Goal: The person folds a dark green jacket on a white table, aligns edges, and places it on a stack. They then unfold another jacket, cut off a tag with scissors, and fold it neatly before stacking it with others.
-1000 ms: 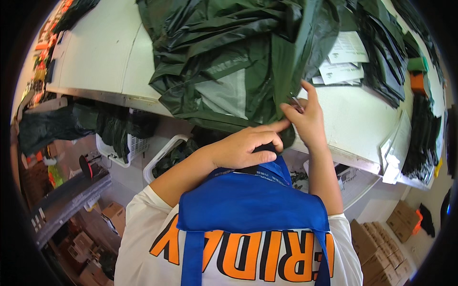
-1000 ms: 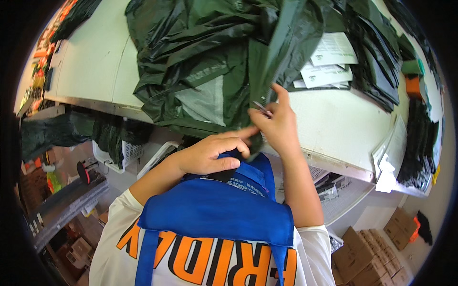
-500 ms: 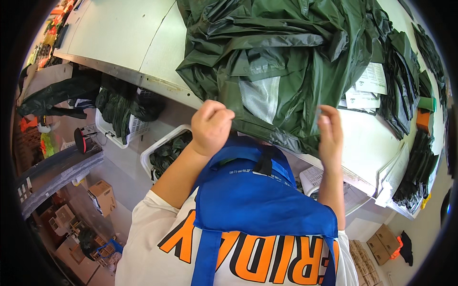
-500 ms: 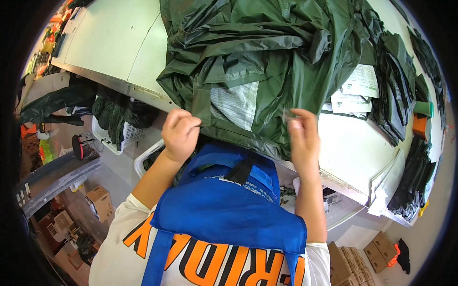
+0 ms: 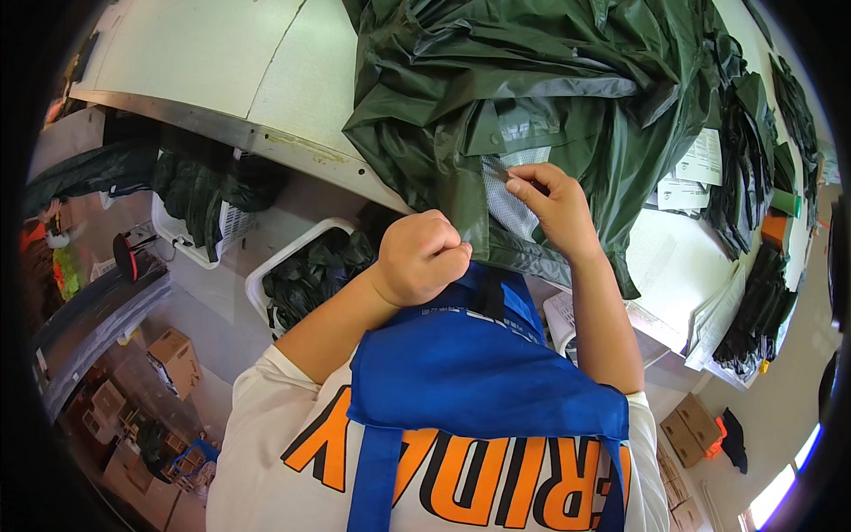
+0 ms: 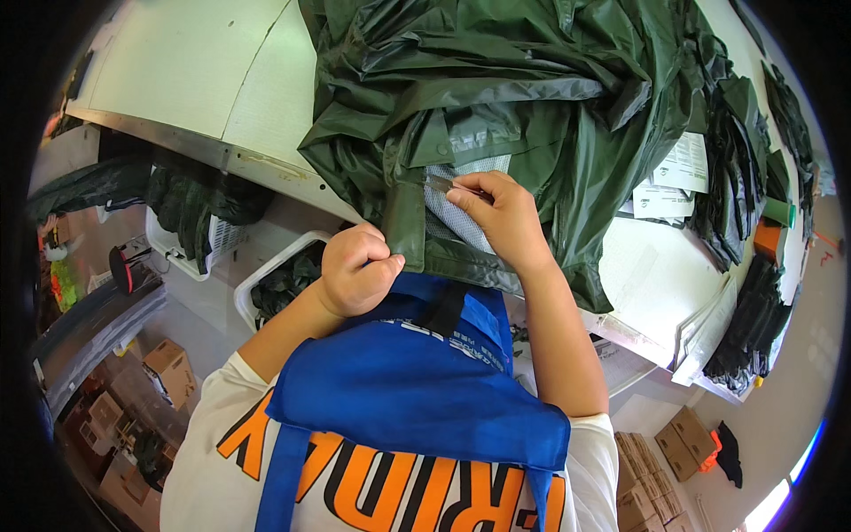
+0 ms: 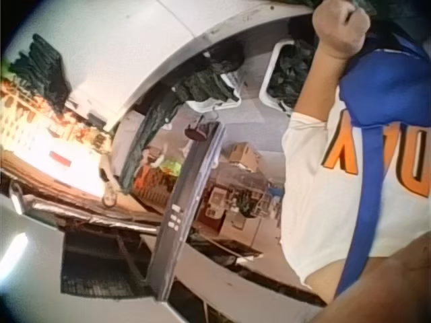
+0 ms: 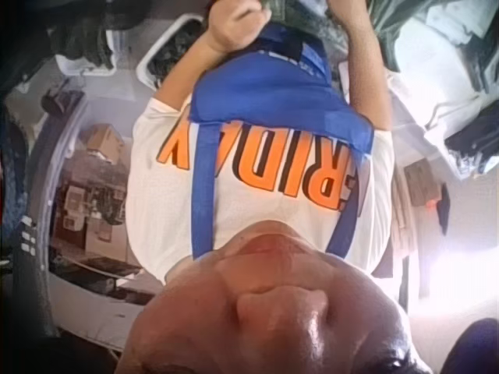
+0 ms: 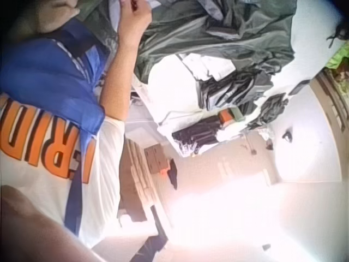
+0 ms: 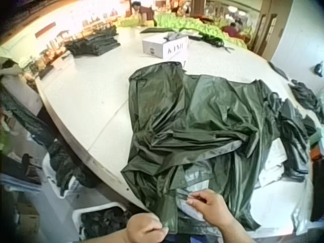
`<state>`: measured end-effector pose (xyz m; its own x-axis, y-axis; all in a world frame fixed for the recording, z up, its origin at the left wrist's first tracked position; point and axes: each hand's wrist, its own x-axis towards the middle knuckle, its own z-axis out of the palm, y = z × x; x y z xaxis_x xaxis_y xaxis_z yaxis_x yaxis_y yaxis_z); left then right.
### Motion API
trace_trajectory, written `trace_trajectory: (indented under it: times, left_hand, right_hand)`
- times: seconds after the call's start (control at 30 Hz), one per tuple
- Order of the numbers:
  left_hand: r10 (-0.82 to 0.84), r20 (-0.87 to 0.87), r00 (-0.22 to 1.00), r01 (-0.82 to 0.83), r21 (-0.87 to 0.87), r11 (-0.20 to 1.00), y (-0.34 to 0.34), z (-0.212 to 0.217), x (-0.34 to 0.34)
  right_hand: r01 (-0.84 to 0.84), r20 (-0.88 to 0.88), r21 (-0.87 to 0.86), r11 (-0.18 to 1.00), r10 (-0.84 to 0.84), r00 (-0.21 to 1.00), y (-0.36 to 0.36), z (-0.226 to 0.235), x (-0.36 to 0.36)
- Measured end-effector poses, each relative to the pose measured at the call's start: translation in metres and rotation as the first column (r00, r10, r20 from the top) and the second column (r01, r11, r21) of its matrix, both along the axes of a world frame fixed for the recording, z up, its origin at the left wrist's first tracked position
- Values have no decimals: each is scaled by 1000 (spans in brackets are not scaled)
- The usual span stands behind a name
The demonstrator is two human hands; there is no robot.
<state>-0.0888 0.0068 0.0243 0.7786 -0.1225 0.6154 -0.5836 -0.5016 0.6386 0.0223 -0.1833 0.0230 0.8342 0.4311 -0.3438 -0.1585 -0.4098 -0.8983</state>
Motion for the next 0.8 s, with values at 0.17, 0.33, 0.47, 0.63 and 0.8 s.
trace_trajectory:
  times: [0.17,0.33,0.47,0.63,0.8]
  left_hand:
    - [-48,-2,999,48,-32,998,9,-4,4]
    - [-69,-8,998,69,-53,996,19,-6,6]
    - [25,16,1000,-25,-12,1000,21,1,10]
    - [-263,-254,931,195,-264,945,25,-6,12]
    - [62,-344,937,-112,-128,985,12,8,20]
  right_hand:
    - [-17,-41,-39,999,16,999,10,-8,-1]
    - [69,-198,70,995,-54,979,7,-16,-6]
    - [293,-479,193,936,-170,861,8,-21,-18]
    - [530,-691,404,746,-131,711,41,-6,-22]
    - [626,-714,485,611,-137,687,53,8,-19]
